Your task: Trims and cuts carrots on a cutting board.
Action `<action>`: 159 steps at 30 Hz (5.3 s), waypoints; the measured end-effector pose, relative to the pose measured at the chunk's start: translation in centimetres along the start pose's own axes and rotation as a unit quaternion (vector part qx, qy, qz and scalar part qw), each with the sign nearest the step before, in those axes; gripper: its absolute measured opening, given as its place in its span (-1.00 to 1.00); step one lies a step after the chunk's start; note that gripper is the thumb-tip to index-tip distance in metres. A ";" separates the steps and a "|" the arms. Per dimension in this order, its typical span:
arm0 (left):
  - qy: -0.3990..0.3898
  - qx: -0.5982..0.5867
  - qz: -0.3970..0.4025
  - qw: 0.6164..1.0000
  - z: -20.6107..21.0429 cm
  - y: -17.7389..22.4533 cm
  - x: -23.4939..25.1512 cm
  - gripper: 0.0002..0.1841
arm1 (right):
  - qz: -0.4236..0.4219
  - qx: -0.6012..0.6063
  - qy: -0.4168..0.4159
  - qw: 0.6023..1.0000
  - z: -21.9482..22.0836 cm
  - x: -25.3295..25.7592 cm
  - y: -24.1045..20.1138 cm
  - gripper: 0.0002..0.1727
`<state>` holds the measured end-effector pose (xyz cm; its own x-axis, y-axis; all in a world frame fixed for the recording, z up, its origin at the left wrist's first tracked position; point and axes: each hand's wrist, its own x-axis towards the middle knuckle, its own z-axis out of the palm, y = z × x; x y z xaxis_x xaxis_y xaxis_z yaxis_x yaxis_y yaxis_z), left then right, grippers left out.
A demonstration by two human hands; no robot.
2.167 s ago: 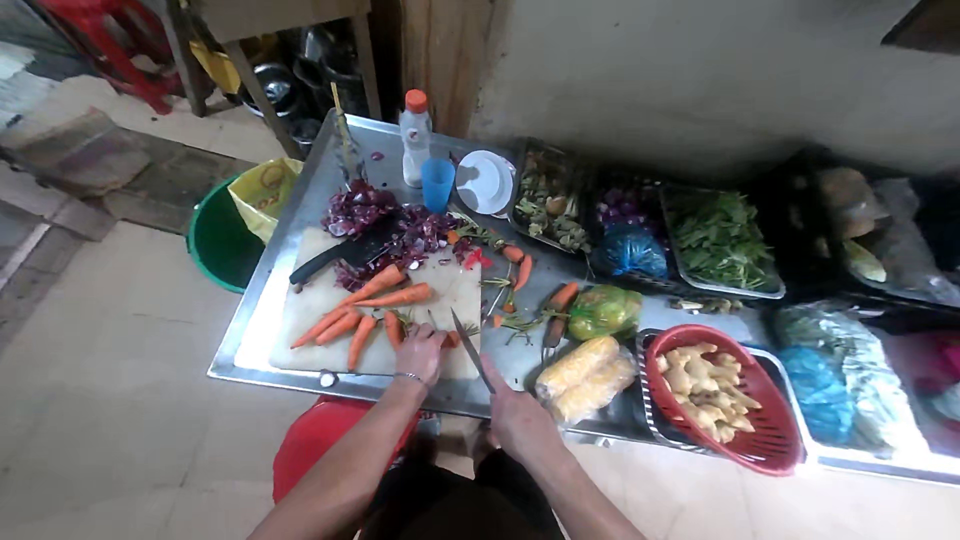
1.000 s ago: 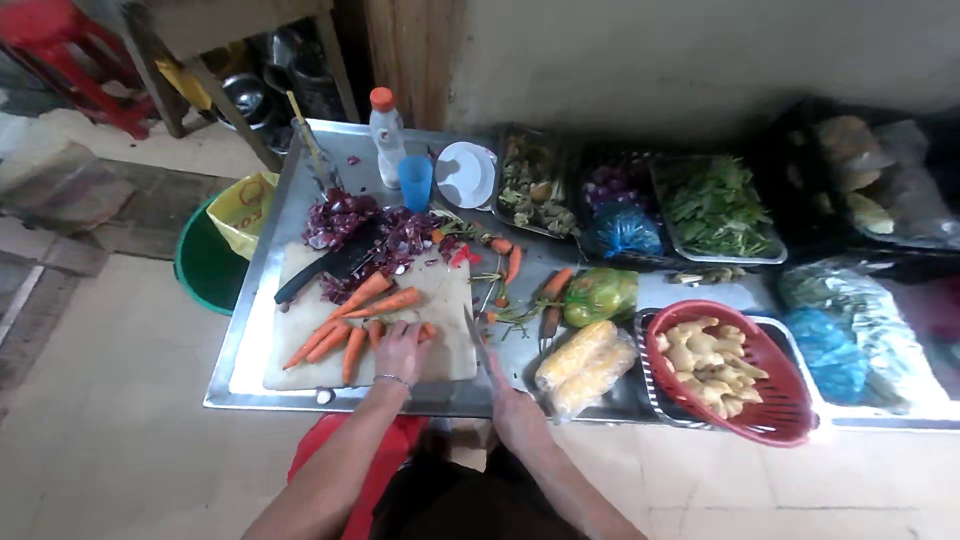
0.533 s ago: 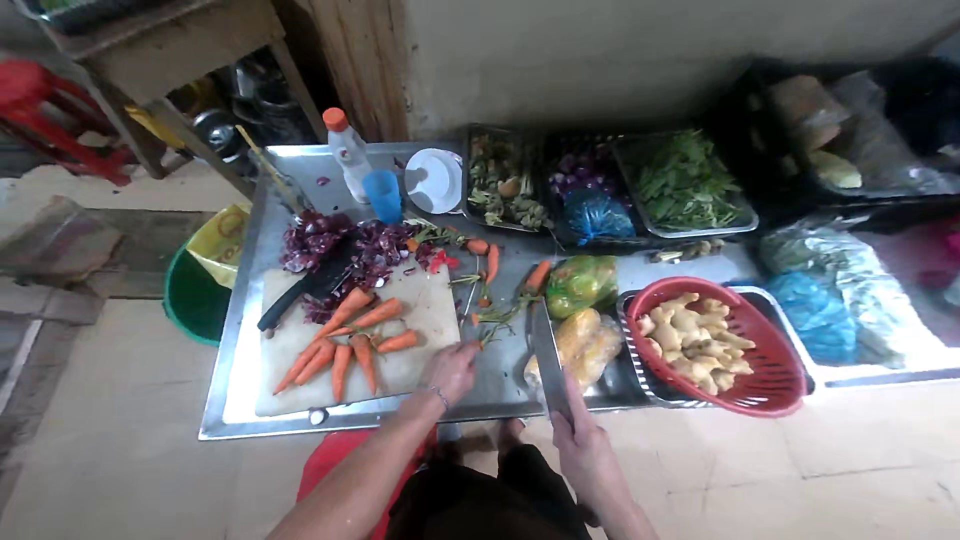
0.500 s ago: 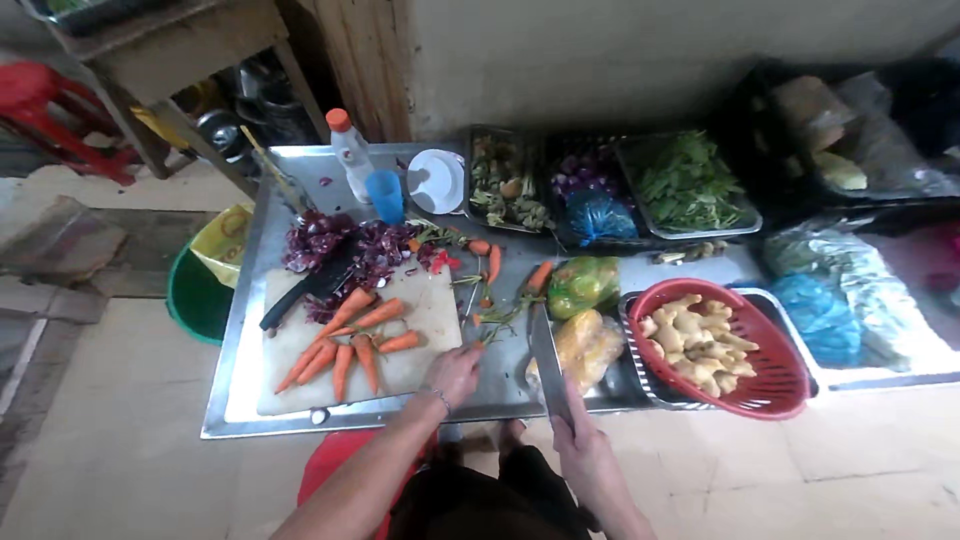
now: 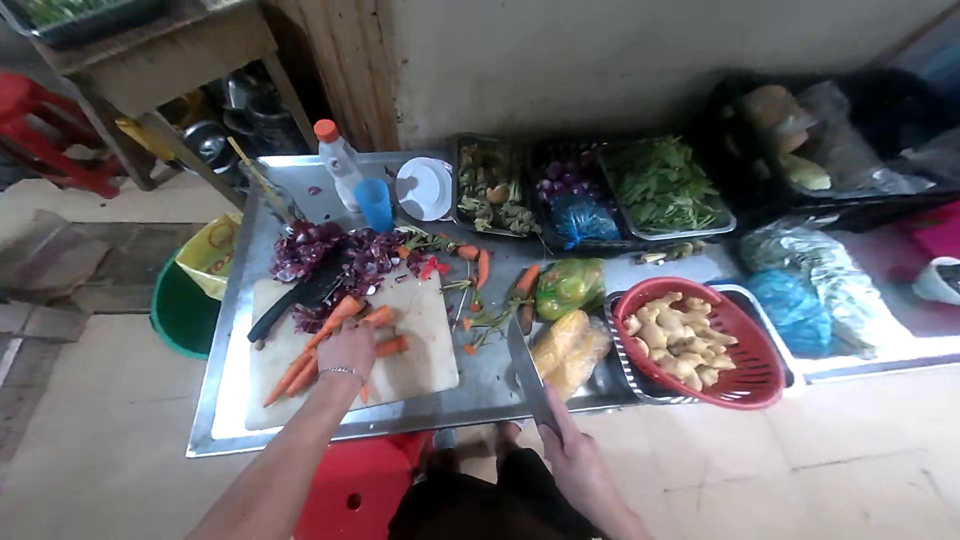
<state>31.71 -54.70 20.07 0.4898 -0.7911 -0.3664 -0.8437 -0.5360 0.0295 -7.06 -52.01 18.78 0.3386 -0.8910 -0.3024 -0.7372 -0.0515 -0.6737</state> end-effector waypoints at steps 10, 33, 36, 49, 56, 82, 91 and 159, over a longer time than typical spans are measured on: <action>-0.019 -0.208 0.235 0.949 -1.9 14.5 0.7 -0.56 | 0.058 0.020 0.043 0.997 -1.9 -2.6 0.7 -0.23; -0.052 -0.516 0.087 0.851 4.6 11.5 -4.0 -0.66 | 0.031 0.058 0.039 0.997 -0.5 -1.7 0.3 -0.24; 0.082 -0.451 0.119 0.881 6.5 7.9 -4.1 -0.72 | 0.011 0.004 -0.013 1.000 0.6 0.2 -1.0 -0.25; -0.016 -0.262 0.041 0.964 7.7 5.2 -4.0 -0.55 | 0.012 -0.197 -0.160 0.967 2.9 4.0 -6.6 -0.32; 0.038 -0.261 0.158 0.952 10.1 4.8 -4.5 -0.73 | 0.046 -0.313 -0.195 0.928 2.4 4.7 -8.9 -0.51; 0.079 -0.275 0.149 0.947 10.6 4.5 -4.4 -0.75 | 0.052 -0.279 -0.244 0.927 6.5 7.2 -5.6 -0.47; 0.191 -0.180 0.181 0.948 6.7 4.0 -1.4 -0.77 | 0.090 -0.118 -0.076 0.986 1.0 4.7 -2.3 -0.50; 0.051 -0.342 0.072 0.936 9.3 3.0 -4.8 -0.63 | 0.020 -0.342 -0.245 0.907 4.0 5.0 -10.6 -0.56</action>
<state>24.79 -49.81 13.28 0.4304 -0.8746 -0.2233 -0.5822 -0.4581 0.6718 4.77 -54.16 21.70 0.3987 -0.5999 -0.6936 -0.8886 -0.4396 -0.1306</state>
